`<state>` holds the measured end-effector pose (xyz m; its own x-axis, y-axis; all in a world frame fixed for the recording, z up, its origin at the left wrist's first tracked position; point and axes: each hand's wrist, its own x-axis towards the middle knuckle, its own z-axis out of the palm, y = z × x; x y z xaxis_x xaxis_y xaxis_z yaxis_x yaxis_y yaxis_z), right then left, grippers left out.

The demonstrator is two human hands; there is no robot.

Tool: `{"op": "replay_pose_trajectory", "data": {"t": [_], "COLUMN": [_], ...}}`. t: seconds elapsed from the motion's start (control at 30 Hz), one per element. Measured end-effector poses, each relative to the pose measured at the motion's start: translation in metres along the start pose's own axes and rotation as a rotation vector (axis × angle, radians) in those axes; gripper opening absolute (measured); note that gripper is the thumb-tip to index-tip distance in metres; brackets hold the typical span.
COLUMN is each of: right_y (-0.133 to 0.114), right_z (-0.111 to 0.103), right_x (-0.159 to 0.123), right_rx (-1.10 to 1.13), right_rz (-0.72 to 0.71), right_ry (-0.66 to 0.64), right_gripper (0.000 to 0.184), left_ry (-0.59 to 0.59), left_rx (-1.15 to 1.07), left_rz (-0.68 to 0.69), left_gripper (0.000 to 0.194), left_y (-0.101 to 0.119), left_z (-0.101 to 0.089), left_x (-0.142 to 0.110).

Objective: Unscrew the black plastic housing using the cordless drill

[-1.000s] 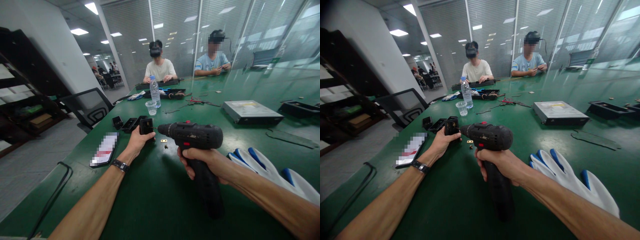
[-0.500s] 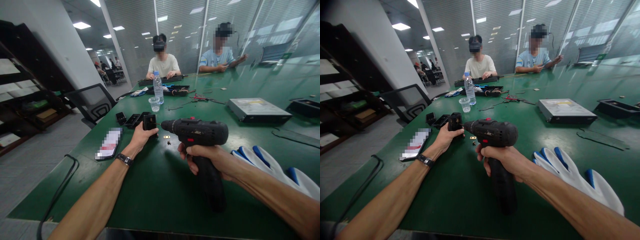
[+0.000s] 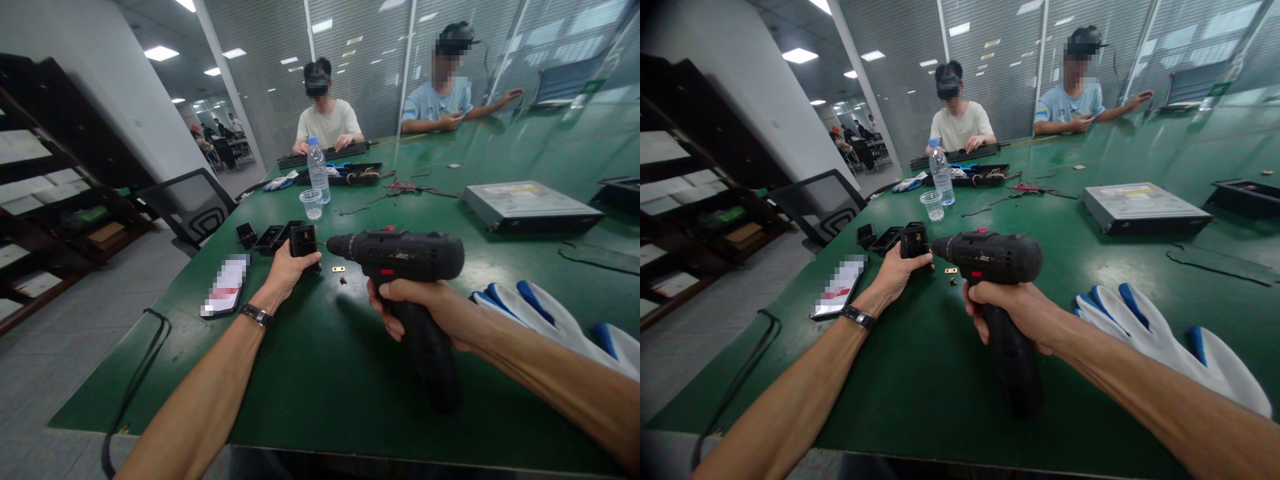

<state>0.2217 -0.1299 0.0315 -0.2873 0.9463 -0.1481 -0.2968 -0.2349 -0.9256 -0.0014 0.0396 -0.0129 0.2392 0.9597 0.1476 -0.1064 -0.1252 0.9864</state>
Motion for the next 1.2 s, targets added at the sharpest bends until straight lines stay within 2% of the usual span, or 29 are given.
{"op": "replay_pose_trajectory", "data": {"t": [0.33,1.2], "right_y": [-0.0015,0.0009], "right_z": [0.002,-0.0002], "right_x": [-0.0001,0.0002], "right_rx": [-0.011,0.019], "right_rz": [0.026,0.019], "right_ry": [0.052,0.03], "right_gripper": [0.01,0.008], "left_ry": [0.01,0.019], "left_rx": [0.024,0.028], "left_rz": [0.009,-0.001], "left_gripper": [0.053,0.055], "left_y": [0.0013,-0.0011], "left_z": [0.0006,0.0005], "left_x": [-0.0005,0.0017]}}
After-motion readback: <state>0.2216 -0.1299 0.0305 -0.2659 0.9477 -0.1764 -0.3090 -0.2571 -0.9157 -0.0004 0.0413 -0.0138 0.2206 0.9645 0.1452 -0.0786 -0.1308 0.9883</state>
